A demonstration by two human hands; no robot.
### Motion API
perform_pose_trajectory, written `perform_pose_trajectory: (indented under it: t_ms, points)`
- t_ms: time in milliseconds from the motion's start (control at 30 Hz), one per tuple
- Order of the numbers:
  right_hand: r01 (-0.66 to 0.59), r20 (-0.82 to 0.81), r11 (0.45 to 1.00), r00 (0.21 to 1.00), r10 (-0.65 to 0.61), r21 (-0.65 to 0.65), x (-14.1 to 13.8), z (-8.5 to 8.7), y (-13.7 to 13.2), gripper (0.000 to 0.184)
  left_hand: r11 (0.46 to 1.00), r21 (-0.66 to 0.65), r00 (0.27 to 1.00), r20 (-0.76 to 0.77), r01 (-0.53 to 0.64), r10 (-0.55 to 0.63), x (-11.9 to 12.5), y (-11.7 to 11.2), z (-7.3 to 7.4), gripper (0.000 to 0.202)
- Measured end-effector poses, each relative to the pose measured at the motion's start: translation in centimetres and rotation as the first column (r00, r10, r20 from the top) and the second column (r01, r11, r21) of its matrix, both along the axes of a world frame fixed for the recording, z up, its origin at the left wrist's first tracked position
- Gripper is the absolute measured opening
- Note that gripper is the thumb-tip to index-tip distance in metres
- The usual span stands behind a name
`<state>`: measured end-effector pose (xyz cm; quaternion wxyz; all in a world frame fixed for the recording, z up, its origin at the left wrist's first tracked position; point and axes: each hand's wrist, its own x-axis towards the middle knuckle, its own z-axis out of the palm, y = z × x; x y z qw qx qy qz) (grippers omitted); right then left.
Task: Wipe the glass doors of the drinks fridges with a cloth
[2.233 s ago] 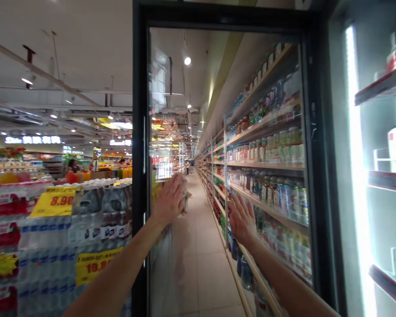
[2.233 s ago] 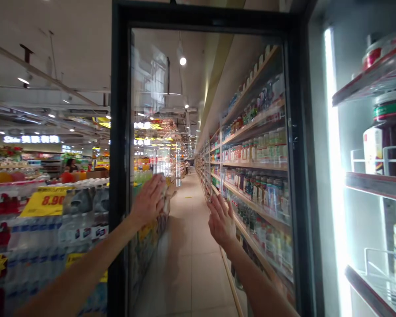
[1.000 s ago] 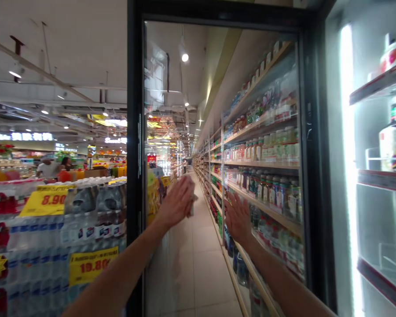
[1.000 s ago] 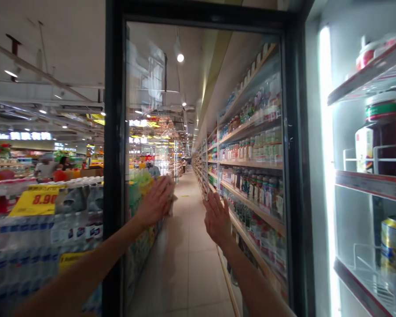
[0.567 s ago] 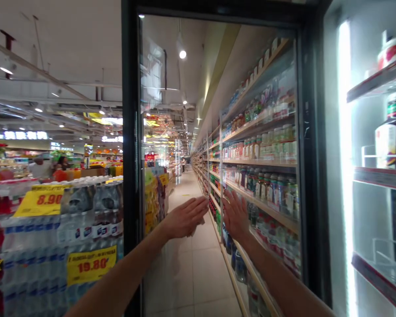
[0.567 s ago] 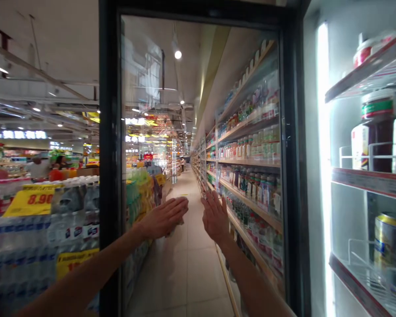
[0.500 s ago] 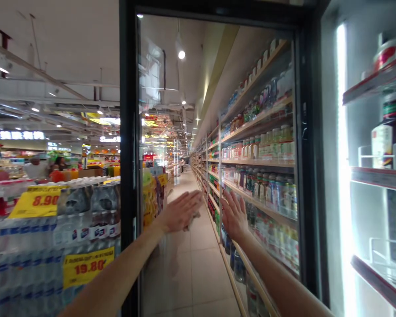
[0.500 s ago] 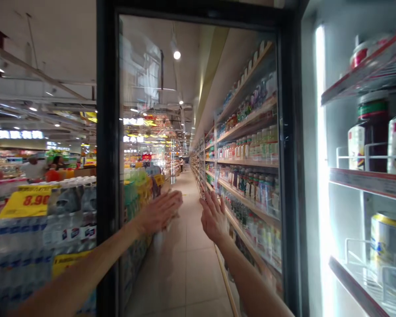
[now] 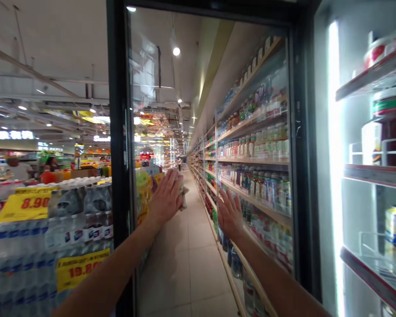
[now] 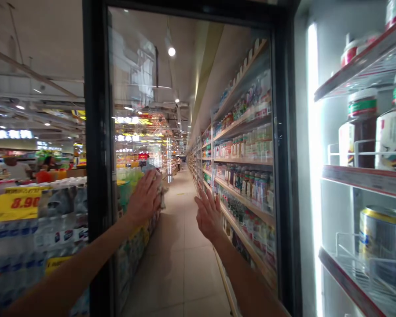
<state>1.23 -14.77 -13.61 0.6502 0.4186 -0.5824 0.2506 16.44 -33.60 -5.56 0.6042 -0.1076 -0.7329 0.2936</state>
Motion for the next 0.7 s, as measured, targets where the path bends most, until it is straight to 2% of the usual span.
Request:
perform_pose_trajectory:
  t_ms: [33,100,167,233,333,367,467,533,633,700]
  points:
    - [0.003,-0.001,1.000,1.000,-0.003,-0.002,0.1,0.1,0.0,0.045,0.999,-0.034,0.999,0.036,0.007,-0.006,0.0,0.1,-0.4,0.059]
    - [0.002,-0.007,1.000,1.000,-0.002,-0.008,0.3,0.2,0.1,0.042,0.982,-0.183,0.979,0.205,0.044,-0.006,-0.1,0.3,-1.4,0.056]
    - [0.000,-0.004,1.000,1.000,0.000,-0.001,0.4,0.3,0.1,0.041,0.957,-0.278,0.945,0.327,0.079,0.017,0.0,0.1,-1.7,0.055]
    - [-0.003,-0.002,1.000,1.000,0.003,-0.006,0.2,0.2,0.0,0.043,0.975,-0.217,0.962,0.274,0.057,0.005,0.2,-0.5,-1.2,0.056]
    - [-0.011,0.013,1.000,1.000,0.010,0.005,-0.3,-0.2,0.0,0.047,1.000,0.022,0.999,0.047,0.021,-0.022,0.2,-0.9,-0.2,0.062]
    - [-0.018,0.016,1.000,1.000,0.018,0.007,-0.4,-0.2,0.0,0.049,0.999,0.051,1.000,0.016,0.020,-0.021,0.0,-0.7,-0.2,0.063]
    - [-0.062,0.044,0.998,0.997,0.063,-0.008,0.4,0.0,-0.1,0.051,0.998,-0.054,0.997,0.072,0.020,-0.016,-0.8,0.6,-1.1,0.060]
    - [-0.147,0.051,0.988,0.988,0.149,-0.038,1.9,0.6,-0.7,0.053,0.996,-0.091,0.995,0.096,0.009,0.000,-1.4,1.5,-1.8,0.058]
    - [-0.360,0.014,0.933,0.933,0.360,0.007,4.9,1.8,-2.5,0.058,0.999,-0.033,0.997,0.082,0.001,0.001,-1.6,1.8,-2.0,0.062]
    - [-0.450,0.026,0.893,0.893,0.449,0.027,6.5,2.5,-3.9,0.058,0.999,0.035,0.999,0.051,0.016,-0.018,-1.0,1.1,-1.9,0.070]
